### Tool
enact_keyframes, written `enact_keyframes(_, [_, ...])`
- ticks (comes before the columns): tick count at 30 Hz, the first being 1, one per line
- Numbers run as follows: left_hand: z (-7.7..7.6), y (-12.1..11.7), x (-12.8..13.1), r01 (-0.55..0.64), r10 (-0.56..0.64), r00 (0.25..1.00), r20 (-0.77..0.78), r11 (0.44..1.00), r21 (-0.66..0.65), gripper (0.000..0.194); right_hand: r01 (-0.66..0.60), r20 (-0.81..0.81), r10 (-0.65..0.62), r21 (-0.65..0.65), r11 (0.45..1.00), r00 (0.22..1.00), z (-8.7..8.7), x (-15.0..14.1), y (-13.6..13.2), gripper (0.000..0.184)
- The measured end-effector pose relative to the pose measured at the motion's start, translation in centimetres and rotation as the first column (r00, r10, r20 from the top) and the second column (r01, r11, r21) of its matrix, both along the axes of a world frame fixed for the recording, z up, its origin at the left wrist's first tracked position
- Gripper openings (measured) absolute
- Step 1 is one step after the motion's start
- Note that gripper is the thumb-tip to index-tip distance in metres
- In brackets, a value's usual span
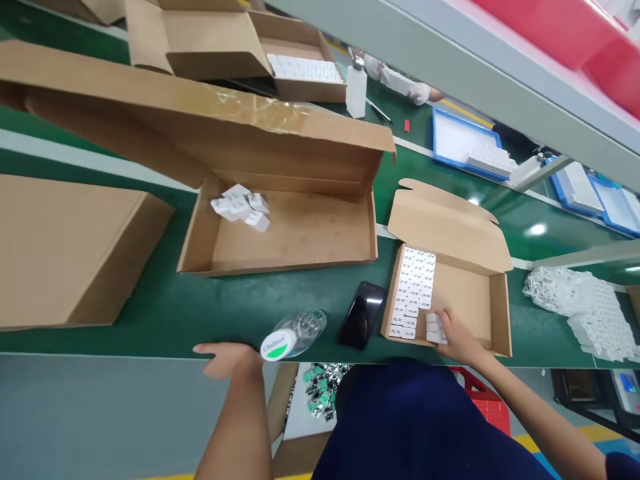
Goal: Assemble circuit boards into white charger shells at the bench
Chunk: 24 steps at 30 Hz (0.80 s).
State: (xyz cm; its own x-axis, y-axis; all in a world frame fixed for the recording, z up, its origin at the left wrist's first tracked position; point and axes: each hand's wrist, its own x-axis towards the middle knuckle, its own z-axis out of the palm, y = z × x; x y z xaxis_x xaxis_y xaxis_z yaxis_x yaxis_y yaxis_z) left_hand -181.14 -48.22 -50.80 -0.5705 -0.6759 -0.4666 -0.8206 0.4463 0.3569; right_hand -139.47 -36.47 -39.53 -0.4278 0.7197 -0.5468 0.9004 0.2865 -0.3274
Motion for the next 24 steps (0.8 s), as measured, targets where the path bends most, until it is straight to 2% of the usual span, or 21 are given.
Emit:
enact_keyframes(4, [-0.2,-0.1,0.1,0.018,-0.018,1.000,-0.001,1.000,0.016,0.050,0.109,-0.130,-0.118,-0.074,0.991,0.984,-1.8,-0.6,0.1,0.065])
enact_keyframes(8, [-0.8,-0.4,0.1,-0.003,0.004,1.000,-0.028,0.999,0.040,0.048,0.206,-0.258,-0.262,-0.224,0.953,0.930,-1.9,-0.2,0.6,0.074])
enact_keyframes(11, [-1.0,-0.5,0.0,-0.039,0.041,0.998,-0.055,0.998,0.048,0.045,0.281,-0.316,-0.411,-0.383,0.880,0.855,-1.6,0.1,1.0,0.080])
enact_keyframes(15, [-1.3,-0.6,0.0,-0.049,0.054,0.995,-0.081,0.997,0.060,0.044,0.336,-0.353,-0.582,-0.555,0.761,0.733,-1.6,-0.6,1.1,0.067])
enact_keyframes(17, [-1.5,-0.6,-0.1,-0.039,0.044,0.996,-0.082,0.997,0.063,0.044,0.350,-0.358,-0.631,-0.598,0.721,0.689,-1.8,-1.1,1.0,0.064])
enact_keyframes(20, [-1.8,-0.6,-0.3,-0.018,0.022,0.997,-0.072,0.998,0.054,0.044,0.378,-0.367,-0.659,-0.596,0.709,0.657,-1.8,-1.4,0.7,0.058])
enact_keyframes(22, [-2.1,-0.9,-0.4,0.000,0.004,0.998,-0.069,0.999,0.053,0.043,0.414,-0.378,-0.646,-0.533,0.738,0.663,-1.4,-1.4,0.5,0.053])
enact_keyframes(24, [-2.5,-1.3,-0.5,0.026,-0.021,0.997,-0.076,0.998,0.064,0.040,0.463,-0.401,-0.604,-0.398,0.792,0.689,-0.7,-1.3,0.5,0.047])
